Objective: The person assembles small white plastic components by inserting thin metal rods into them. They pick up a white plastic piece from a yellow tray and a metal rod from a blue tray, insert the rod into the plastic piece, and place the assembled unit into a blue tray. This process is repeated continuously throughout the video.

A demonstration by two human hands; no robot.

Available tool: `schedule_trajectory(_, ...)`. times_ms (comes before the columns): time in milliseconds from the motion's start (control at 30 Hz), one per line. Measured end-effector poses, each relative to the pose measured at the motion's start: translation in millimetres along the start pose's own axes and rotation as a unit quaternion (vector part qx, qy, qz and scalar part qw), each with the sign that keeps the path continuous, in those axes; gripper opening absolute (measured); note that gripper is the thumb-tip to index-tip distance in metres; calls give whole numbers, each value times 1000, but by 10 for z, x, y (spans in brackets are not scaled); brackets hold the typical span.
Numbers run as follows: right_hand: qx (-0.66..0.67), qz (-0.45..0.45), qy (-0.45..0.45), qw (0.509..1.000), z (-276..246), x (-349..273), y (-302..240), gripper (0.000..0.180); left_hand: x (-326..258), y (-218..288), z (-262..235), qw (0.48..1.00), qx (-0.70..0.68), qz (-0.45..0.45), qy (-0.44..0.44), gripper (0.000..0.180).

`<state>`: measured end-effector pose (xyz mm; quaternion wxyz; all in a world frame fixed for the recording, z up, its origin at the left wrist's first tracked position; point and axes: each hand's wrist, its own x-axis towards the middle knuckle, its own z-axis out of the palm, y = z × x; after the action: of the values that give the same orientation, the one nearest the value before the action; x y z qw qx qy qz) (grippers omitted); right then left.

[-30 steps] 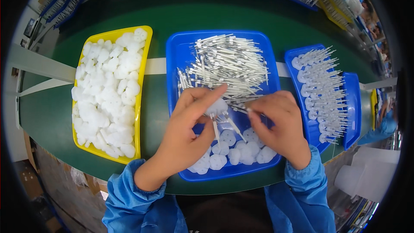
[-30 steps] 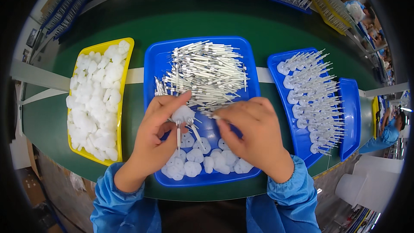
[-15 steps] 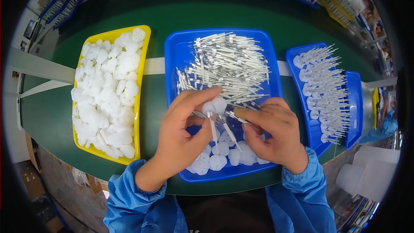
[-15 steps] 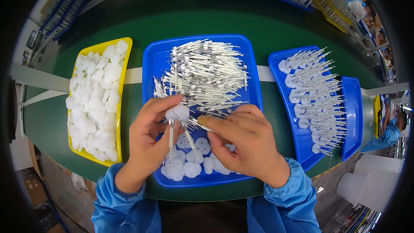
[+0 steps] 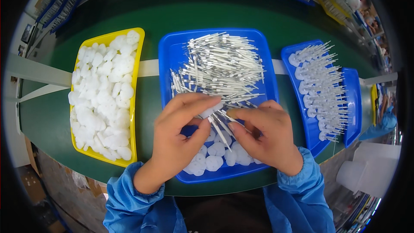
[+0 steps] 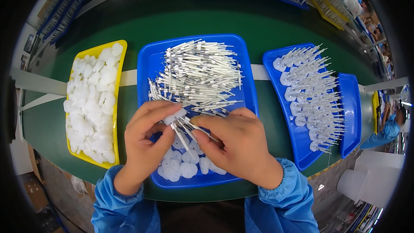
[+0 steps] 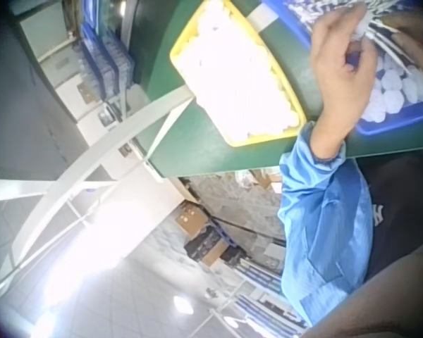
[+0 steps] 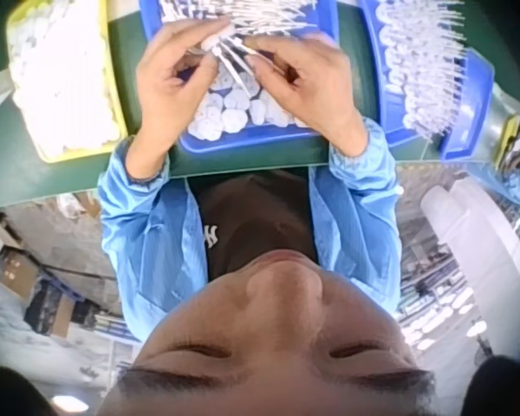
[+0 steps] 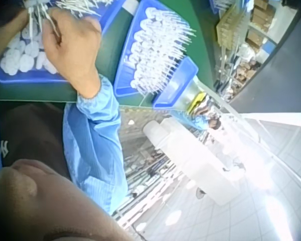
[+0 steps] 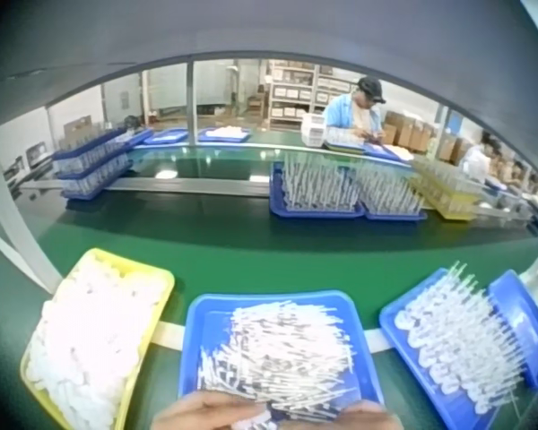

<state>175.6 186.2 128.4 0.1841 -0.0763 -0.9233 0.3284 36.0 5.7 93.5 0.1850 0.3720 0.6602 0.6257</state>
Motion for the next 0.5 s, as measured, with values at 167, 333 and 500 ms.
schedule_trajectory(167,114,64,6,991,92,-16,52,12,-13,31,-18,998,52,3,-36,52)
schedule_trajectory(333,101,76,-5,992,97,-25,85,12,28,33,-22,988,123,82,-51,52)
schedule_trajectory(500,-85,-51,76,992,155,-47,55,12,2,41,12,980,165,97,-46,52)
